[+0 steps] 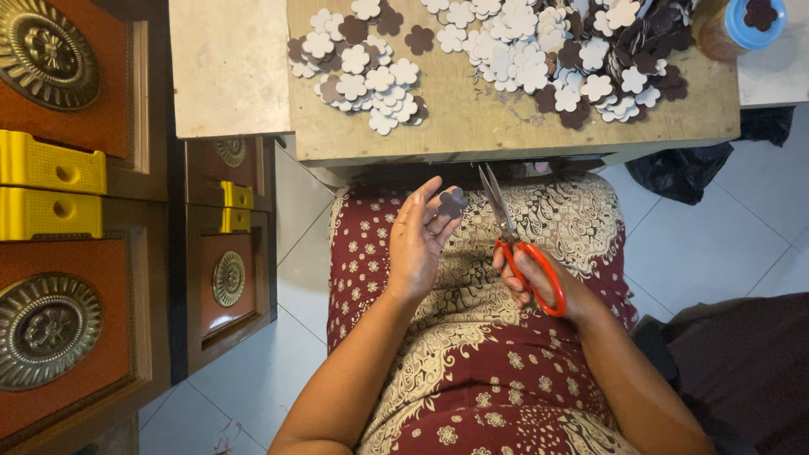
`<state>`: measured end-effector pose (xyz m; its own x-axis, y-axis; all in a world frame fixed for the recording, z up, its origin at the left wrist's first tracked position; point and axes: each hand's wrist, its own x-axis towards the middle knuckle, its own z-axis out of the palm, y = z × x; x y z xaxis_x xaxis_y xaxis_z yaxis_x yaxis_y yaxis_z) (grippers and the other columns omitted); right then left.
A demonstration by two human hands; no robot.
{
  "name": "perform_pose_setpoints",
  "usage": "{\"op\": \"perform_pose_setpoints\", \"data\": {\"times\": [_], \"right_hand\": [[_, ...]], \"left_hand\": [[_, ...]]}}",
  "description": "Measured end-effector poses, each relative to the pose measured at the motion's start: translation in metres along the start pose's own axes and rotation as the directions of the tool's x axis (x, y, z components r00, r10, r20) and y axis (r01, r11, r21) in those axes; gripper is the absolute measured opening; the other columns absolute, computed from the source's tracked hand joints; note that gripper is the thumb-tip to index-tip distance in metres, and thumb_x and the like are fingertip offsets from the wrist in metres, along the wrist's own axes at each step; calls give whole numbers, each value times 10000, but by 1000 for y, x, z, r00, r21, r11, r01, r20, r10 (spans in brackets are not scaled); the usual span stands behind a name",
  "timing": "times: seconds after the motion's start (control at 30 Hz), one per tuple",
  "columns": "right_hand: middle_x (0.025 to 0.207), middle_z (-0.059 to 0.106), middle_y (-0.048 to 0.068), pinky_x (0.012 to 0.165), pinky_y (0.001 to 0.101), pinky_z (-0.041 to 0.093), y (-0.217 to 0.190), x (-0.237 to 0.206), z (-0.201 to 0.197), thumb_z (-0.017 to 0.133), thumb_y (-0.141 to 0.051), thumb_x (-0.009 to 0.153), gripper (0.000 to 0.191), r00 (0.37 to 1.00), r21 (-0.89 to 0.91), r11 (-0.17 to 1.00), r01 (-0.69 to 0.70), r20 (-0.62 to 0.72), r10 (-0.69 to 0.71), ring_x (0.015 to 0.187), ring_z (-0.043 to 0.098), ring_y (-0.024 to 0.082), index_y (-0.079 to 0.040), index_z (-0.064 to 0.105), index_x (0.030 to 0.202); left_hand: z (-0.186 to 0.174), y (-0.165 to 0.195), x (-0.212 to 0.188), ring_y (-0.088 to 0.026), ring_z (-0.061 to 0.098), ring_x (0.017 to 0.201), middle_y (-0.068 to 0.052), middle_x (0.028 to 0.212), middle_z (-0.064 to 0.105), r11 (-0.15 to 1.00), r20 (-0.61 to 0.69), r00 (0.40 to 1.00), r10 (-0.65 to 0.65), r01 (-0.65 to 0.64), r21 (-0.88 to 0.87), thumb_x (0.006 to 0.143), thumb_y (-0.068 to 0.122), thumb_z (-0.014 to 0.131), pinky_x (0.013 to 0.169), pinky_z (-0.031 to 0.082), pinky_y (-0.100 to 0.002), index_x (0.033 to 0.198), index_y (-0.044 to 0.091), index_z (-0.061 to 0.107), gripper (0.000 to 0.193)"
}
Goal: The person sits on the floor and uses red-handled scissors to trim the edges of small white flower-shaped craft pieces. They pick up each piece from a pile on a low wooden table, trim it, and place it back on the table.
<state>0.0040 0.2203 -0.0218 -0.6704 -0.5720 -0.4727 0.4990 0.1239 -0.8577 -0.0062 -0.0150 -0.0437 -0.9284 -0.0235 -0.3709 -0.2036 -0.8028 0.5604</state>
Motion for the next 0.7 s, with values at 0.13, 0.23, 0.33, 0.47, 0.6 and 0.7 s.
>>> {"op": "perform_pose_setpoints", "data": {"times": [0.13,0.23,0.33,0.47,0.6,0.7], "right_hand": [[689,469,-18,503,267,458,5,0,-3,445,-546,1026,543,1000,40,999,6,7,-6,525,447,79,-17,549,1090],[680,463,-23,500,268,467,9,1,-5,450,-530,1026,517,1000,61,998,-11,19,10,524,451,77,-25,544,1086],[652,455,-18,475,279,460,10,7,-5,462,-508,1015,486,998,65,996,-67,10,67,499,442,86,-30,539,1060],[634,440,-22,454,286,450,10,13,-8,456,-495,1019,466,995,111,990,-93,48,88,478,437,92,-37,539,1034],[593,430,-14,425,300,449,11,20,-15,413,-498,1037,491,994,210,973,-94,74,80,439,436,106,-30,559,1023],[560,423,-2,408,347,474,12,24,-20,394,-487,1015,474,981,292,937,-193,49,187,410,437,127,-37,543,990]], "left_hand": [[-2,-3,2,-160,666,1025,-134,1253,687,1000,-25,1000,11,-10,15,1103,278,495,953,580,-357,1405,47,577,388],[-3,-6,5,-162,681,1057,-125,1250,697,996,-41,999,30,-27,87,1025,149,578,955,587,-346,1344,56,579,332],[-5,-10,5,-164,702,1093,-120,1215,706,978,-14,996,82,-78,193,961,38,635,975,597,-334,1291,40,588,333],[-11,-15,8,-172,702,1045,-127,1166,716,975,-22,996,91,-85,204,975,17,650,948,606,-344,1242,-11,627,269],[-14,-14,13,-177,713,1021,-128,1137,719,974,-37,992,119,-109,199,964,19,656,936,615,-344,1223,-12,638,262],[-9,-5,17,-163,688,1006,-120,1133,696,972,-26,992,125,-117,202,973,18,676,915,607,-339,1262,-21,647,293]]}}
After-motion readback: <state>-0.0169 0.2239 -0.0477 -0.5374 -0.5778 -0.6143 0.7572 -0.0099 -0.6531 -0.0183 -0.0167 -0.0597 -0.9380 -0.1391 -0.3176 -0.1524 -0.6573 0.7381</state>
